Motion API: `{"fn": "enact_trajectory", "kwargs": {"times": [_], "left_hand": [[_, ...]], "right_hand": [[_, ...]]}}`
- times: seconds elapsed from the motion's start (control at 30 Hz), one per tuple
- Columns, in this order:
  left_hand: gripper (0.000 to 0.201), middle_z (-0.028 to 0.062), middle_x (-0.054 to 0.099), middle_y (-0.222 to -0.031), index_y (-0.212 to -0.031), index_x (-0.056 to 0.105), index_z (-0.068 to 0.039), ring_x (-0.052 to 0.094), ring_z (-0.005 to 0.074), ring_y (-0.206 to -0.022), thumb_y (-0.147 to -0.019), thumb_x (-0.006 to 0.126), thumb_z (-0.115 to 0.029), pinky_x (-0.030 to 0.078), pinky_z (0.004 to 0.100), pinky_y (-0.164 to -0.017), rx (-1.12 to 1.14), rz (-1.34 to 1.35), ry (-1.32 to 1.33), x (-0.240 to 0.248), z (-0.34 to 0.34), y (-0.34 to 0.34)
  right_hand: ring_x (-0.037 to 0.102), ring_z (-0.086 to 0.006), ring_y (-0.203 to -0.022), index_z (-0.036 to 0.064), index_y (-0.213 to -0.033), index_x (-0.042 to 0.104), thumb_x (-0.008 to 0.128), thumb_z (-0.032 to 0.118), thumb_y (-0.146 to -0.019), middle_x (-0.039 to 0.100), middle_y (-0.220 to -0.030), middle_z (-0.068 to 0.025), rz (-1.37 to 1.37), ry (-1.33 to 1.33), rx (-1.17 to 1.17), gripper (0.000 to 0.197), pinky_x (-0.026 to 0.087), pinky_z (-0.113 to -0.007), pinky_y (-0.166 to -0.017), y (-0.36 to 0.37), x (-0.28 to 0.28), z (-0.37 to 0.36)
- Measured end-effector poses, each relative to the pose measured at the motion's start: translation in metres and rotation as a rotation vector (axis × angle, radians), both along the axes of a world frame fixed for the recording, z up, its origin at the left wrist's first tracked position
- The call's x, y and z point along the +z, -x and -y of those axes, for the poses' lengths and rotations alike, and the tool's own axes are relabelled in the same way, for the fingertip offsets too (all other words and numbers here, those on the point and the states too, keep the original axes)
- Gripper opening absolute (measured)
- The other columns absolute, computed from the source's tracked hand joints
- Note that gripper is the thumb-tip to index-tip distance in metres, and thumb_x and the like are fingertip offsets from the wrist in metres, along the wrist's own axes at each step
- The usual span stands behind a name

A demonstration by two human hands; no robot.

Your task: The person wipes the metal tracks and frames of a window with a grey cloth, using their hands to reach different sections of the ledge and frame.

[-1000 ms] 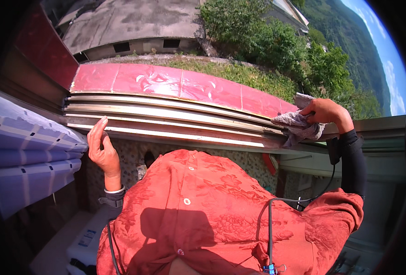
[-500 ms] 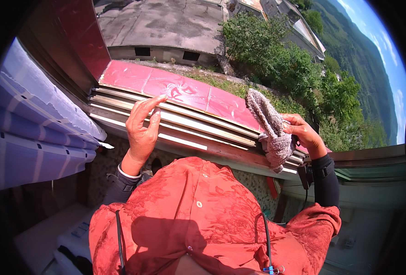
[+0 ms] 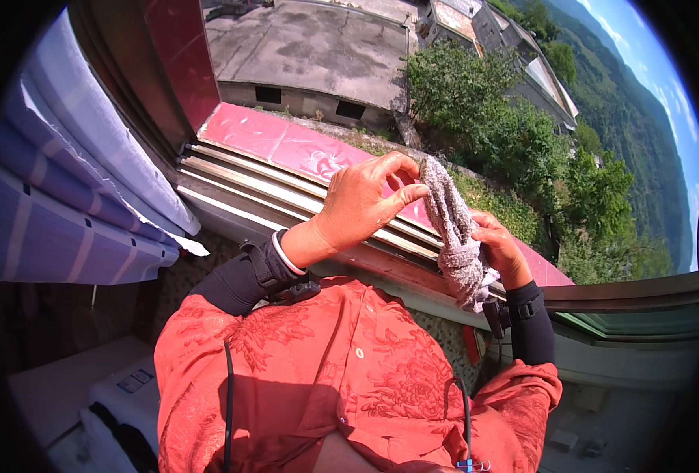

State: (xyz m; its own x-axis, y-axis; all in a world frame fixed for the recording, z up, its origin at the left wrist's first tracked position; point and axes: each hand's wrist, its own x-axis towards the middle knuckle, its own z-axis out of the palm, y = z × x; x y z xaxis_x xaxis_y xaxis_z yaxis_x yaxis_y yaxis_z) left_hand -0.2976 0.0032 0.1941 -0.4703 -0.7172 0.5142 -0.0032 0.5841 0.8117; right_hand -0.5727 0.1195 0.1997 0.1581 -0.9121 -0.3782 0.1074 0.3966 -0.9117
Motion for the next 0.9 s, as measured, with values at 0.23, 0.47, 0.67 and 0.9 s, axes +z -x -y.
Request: {"fn": "enact_trajectory", "kwargs": {"times": [0.23,0.47,0.67,0.9], "left_hand": [[0.027,0.0064,0.069,-0.076,-0.093,0.066,-0.004,0.066,0.0164,-0.065,-0.092,0.069,-0.03,0.049,0.0303,-0.059,0.008,0.11,-0.01,-0.005,0.018,0.021],[0.023,0.005,0.068,-0.074,-0.093,0.065,-0.001,0.064,0.0096,-0.068,-0.097,0.061,-0.024,0.049,0.027,-0.061,-0.065,0.167,-0.126,-0.001,0.048,0.045],[0.02,0.0035,0.067,-0.079,-0.099,0.064,-0.001,0.062,0.0097,-0.069,-0.098,0.058,-0.02,0.051,0.0272,-0.064,-0.123,0.216,-0.237,-0.01,0.079,0.062],[0.034,0.0101,0.066,-0.116,-0.118,0.064,-0.008,0.064,0.0293,-0.097,-0.087,0.06,-0.022,0.05,0.0396,-0.086,0.242,0.444,0.105,-0.019,0.118,0.069]], "right_hand": [[0.065,-0.0151,-0.1,-0.0056,-0.13,0.054,0.068,0.025,-0.08,0.067,-0.117,-0.009,0.026,-0.003,-0.075,0.061,0.051,-0.029,-0.092,0.006,-0.02,0.002],[0.066,-0.013,-0.095,-0.0038,-0.13,0.055,0.064,0.016,-0.087,0.068,-0.113,-0.0073,0.077,0.072,-0.027,0.049,0.053,-0.028,-0.086,0.019,-0.013,0.019],[0.06,-0.0145,-0.112,-0.0051,-0.14,0.047,0.063,0.012,-0.091,0.063,-0.127,-0.0092,-0.055,0.102,0.043,0.055,0.045,-0.029,-0.1,0.035,-0.016,0.029],[0.068,-0.0177,-0.1,-0.0004,-0.131,0.058,0.065,0.017,-0.091,0.071,-0.109,-0.013,-0.5,0.085,0.047,0.045,0.054,-0.033,-0.086,0.085,-0.021,0.068]]}}
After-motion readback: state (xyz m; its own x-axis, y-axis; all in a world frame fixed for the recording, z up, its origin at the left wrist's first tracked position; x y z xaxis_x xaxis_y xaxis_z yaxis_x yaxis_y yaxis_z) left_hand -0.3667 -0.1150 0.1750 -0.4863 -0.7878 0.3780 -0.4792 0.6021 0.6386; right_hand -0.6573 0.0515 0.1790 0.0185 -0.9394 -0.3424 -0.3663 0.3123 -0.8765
